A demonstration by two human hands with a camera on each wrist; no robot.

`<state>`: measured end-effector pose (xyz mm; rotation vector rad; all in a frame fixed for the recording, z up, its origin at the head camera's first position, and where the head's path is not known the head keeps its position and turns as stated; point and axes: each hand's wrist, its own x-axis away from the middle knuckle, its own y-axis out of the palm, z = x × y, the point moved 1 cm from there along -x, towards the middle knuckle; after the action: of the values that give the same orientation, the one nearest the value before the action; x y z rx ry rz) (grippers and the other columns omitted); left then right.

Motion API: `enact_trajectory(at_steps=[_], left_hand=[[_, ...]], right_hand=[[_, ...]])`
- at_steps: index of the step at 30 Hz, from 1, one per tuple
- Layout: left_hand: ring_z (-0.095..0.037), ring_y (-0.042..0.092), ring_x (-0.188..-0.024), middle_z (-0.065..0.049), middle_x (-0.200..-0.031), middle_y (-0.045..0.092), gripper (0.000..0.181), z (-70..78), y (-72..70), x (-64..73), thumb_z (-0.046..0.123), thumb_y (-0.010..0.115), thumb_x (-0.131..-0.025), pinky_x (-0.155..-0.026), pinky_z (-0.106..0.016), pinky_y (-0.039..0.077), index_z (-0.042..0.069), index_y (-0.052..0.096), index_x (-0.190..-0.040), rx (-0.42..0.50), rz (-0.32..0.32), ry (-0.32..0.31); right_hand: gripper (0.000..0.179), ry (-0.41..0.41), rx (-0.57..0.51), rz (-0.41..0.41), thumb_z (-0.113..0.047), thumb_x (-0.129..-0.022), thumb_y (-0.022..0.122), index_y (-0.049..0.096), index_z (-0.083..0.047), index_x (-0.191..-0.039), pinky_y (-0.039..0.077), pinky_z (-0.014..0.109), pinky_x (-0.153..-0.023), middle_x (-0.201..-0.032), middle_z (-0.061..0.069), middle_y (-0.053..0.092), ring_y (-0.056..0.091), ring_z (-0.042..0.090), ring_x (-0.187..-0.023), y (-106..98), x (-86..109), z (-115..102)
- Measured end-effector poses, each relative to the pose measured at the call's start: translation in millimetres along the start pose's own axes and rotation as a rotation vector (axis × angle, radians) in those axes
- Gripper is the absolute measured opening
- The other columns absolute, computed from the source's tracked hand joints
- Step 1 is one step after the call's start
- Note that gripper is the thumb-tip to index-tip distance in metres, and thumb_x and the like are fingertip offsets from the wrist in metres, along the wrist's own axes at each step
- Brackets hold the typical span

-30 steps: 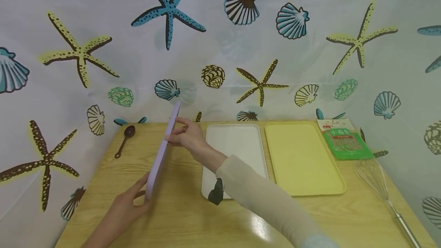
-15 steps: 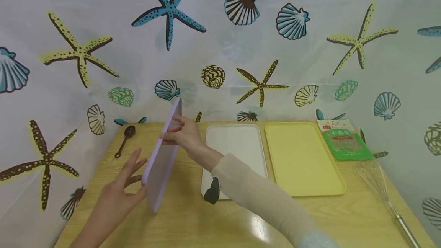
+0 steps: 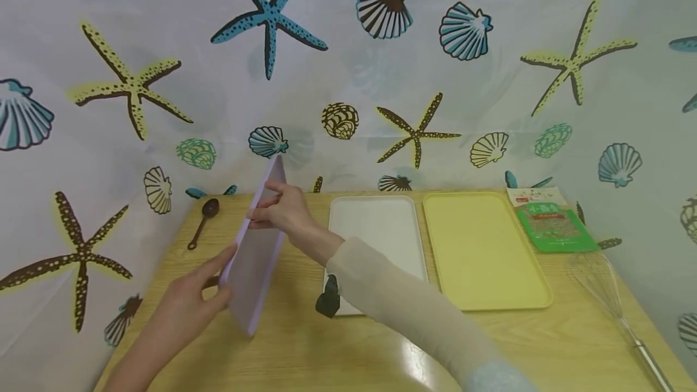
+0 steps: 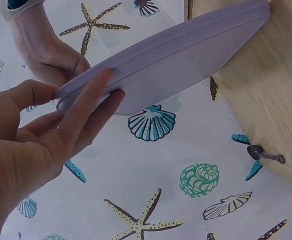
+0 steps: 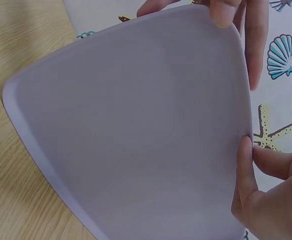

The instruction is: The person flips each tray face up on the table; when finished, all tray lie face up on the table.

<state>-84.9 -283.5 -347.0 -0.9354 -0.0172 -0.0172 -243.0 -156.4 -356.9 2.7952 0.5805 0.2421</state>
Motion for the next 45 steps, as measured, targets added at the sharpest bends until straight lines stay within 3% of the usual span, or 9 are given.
enact_trajectory(at_steps=[4,9,13,17,23,29,37,41,45], left_hand=[[-0.041,0.061,-0.108,-0.029,-0.141,0.044,0.052,-6.1,0.3,-0.2,0.010,0.051,-0.096,-0.063,-0.028,0.059,0.006,0.039,-0.147,0.055,0.050,0.005],[-0.039,0.065,-0.100,-0.030,-0.134,0.050,0.047,-16.3,-3.1,0.0,0.004,0.055,-0.095,-0.060,-0.021,0.058,0.002,0.047,-0.141,0.104,0.141,0.060],[-0.035,0.068,-0.093,-0.034,-0.133,0.048,0.047,-20.2,-10.8,3.2,0.004,0.057,-0.095,-0.061,-0.022,0.058,-0.001,0.046,-0.140,0.112,0.134,0.027],[-0.028,0.071,-0.082,-0.040,-0.130,0.046,0.047,-27.1,-17.2,6.2,0.003,0.054,-0.096,-0.059,-0.021,0.057,-0.006,0.042,-0.141,0.091,0.126,-0.036],[-0.028,0.071,-0.083,-0.041,-0.130,0.045,0.048,-47.1,-26.2,4.3,-0.003,0.052,-0.096,-0.060,-0.024,0.059,-0.010,0.038,-0.141,0.165,0.133,-0.068],[-0.024,0.071,-0.082,-0.042,-0.136,0.037,0.049,-60.5,-34.4,3.5,-0.004,0.048,-0.097,-0.064,-0.028,0.060,-0.012,0.032,-0.143,0.257,0.103,-0.116],[-0.006,0.064,-0.090,-0.043,-0.140,0.031,0.051,-84.6,-34.8,4.2,-0.003,0.043,-0.099,-0.073,-0.035,0.059,-0.012,0.023,-0.145,0.446,0.051,-0.195],[-0.004,0.066,-0.087,-0.042,-0.141,0.029,0.053,-97.3,-33.3,4.4,-0.001,0.046,-0.099,-0.075,-0.038,0.059,-0.012,0.022,-0.146,0.543,0.051,-0.218],[-0.008,0.068,-0.086,-0.030,-0.133,0.047,0.057,-107.7,-32.7,3.4,0.002,0.051,-0.098,-0.076,-0.040,0.059,-0.013,0.023,-0.146,0.618,0.057,-0.225]], right_hand=[[0.068,-0.002,0.026,-0.019,0.017,-0.080,0.067,0.042,0.003,-0.142,0.060,0.038,-0.066,-0.088,0.018,0.063,0.067,0.044,-0.085,4.5,-2.1,-1.7],[0.049,-0.006,0.070,0.000,0.001,-0.095,0.056,0.042,0.005,-0.141,0.060,0.038,-0.067,-0.099,0.029,0.065,0.068,0.043,-0.087,1.3,-2.4,1.1],[0.046,-0.009,0.172,0.014,-0.011,-0.100,0.052,0.042,0.005,-0.141,0.060,0.037,-0.070,-0.097,0.025,0.066,0.068,0.041,-0.088,-11.9,-4.3,14.2],[0.046,-0.012,0.294,0.004,-0.016,-0.100,0.053,0.044,0.005,-0.139,0.060,0.036,-0.070,-0.091,0.014,0.068,0.068,0.038,-0.089,-30.6,-7.9,43.1],[0.048,0.028,0.476,-0.016,-0.019,-0.100,0.052,0.043,0.008,-0.138,0.058,0.038,-0.080,-0.111,0.020,0.066,0.068,0.033,-0.093,-54.1,-5.8,86.6],[0.049,0.042,0.711,-0.029,-0.019,-0.097,0.055,0.046,0.008,-0.136,0.055,0.037,-0.086,-0.120,0.021,0.062,0.064,0.029,-0.104,-60.1,-3.0,111.8],[0.052,0.088,0.731,-0.015,-0.016,-0.093,0.059,0.045,0.011,-0.136,0.053,0.038,-0.090,-0.130,0.024,0.055,0.065,0.024,-0.097,-59.5,-0.6,127.9],[0.049,0.075,0.718,-0.027,-0.013,-0.093,0.058,0.046,0.011,-0.135,0.055,0.035,-0.086,-0.125,0.024,0.060,0.068,0.023,-0.088,-61.1,-2.7,134.2],[0.045,0.028,0.747,-0.046,-0.006,-0.091,0.059,0.050,0.010,-0.132,0.057,0.032,-0.080,-0.113,0.023,0.066,0.068,0.025,-0.090,-61.2,-5.0,136.0]])
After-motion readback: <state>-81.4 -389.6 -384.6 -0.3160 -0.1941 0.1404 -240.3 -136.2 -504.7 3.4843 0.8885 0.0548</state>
